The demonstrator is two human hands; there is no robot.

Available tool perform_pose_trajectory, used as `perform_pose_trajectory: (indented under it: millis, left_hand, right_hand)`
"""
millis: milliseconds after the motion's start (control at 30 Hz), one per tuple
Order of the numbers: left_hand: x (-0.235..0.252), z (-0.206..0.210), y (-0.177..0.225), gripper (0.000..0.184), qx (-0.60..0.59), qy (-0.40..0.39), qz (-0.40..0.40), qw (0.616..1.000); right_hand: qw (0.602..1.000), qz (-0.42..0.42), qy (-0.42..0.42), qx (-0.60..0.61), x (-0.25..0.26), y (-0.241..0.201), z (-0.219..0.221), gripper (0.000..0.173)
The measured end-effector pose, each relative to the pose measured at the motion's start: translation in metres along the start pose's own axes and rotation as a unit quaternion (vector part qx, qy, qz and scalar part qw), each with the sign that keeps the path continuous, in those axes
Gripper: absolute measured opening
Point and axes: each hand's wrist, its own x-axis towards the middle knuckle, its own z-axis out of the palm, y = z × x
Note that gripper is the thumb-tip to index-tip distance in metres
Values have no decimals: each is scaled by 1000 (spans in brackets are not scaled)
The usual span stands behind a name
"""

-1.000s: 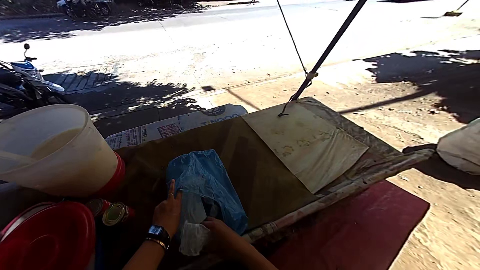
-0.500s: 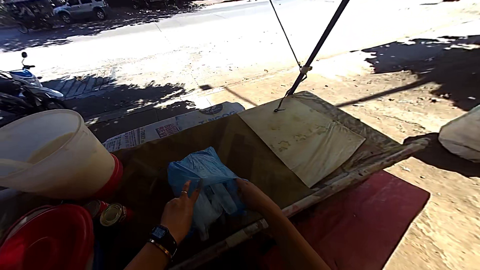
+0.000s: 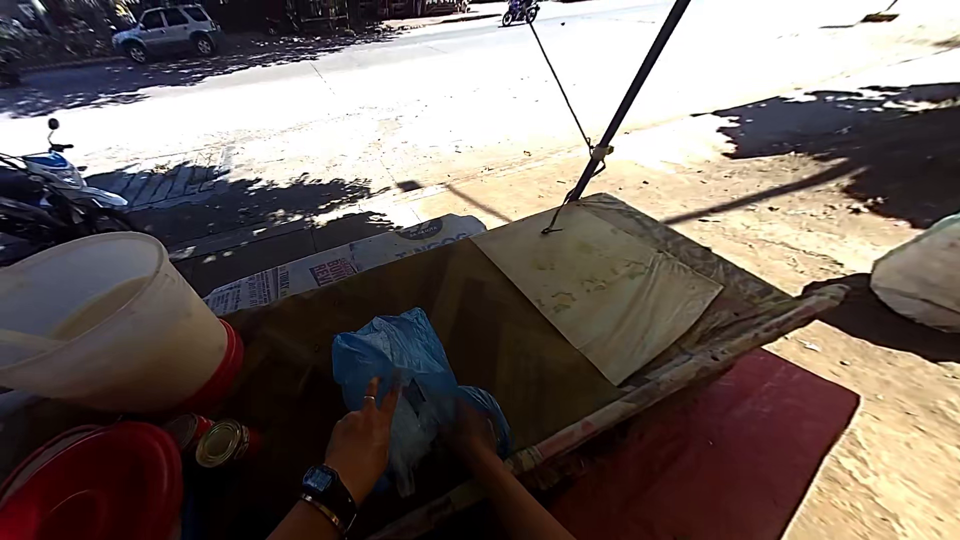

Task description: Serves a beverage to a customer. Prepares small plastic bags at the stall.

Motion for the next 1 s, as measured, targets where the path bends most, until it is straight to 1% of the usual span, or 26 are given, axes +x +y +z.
perform_pose_trajectory:
  millis: [67, 100, 200, 233, 267, 300, 333, 367, 400, 467, 533, 600, 633, 700, 767, 833, 933, 1000]
  left_hand:
    - [0, 1, -1, 97, -20, -5, -1, 1000]
    - [2, 2, -2, 97, -30, -8, 0, 1000]
    - [5, 7, -3, 96, -40, -1, 12, 999]
    - [3, 9, -2, 98, -21, 27, 26, 999]
    - [0, 15, -2, 100, -5, 83, 50, 995]
    - [0, 26, -4, 101, -4, 171, 96, 981]
    - [4, 37, -6, 98, -20, 253, 154, 955]
    - [9, 44, -5, 92, -50, 294, 202, 933]
    - [12, 47, -2, 86, -94, 296, 232, 922]
    - [18, 46, 4, 76, -218, 219, 247, 918]
    - [23, 47, 9, 75, -309, 169, 245, 903]
    - [27, 52, 16, 76, -344, 175, 243, 890]
    - [29, 55, 20, 77, -348, 191, 243, 885]
    - [31, 57, 28, 73, -347, 199, 233, 886]
    - [31, 52, 33, 73, -348, 197, 226, 888]
    - [32, 44, 37, 71, -363, 193, 231, 882]
    - [34, 39, 45, 62, -380, 209, 246, 867]
    - [33, 41, 48, 57, -392, 225, 234, 861]
  right_hand:
    - [1000, -26, -8, 5, -29, -12, -19, 65]
    - [999, -47, 2, -6, -43, -19, -29, 64]
    - [984, -140, 45, -96, -79, -33, -56, 55]
    - [974, -184, 69, -115, -89, -34, -63, 54]
    - [963, -223, 91, -124, -97, -35, -71, 53]
    - [953, -256, 102, -124, -103, -36, -81, 51]
    - [947, -284, 88, -118, -108, -37, -93, 51]
    - [942, -311, 61, -113, -110, -37, -104, 51]
    - [935, -334, 27, -111, -109, -37, -112, 51]
    - [923, -369, -19, -110, -107, -36, -120, 54]
    - [918, -381, -22, -111, -107, -36, -123, 57]
    - [909, -402, 15, -111, -110, -36, -124, 53]
    - [902, -412, 37, -124, -113, -39, -124, 47]
    - [879, -447, 92, -142, -115, -41, -121, 27]
    - [844, -496, 150, -141, -110, -39, -114, 13]
    - [827, -517, 182, -128, -106, -37, -110, 8]
    - [819, -520, 206, -127, -104, -35, -108, 9]
    - [815, -521, 226, -115, -102, -34, -105, 8]
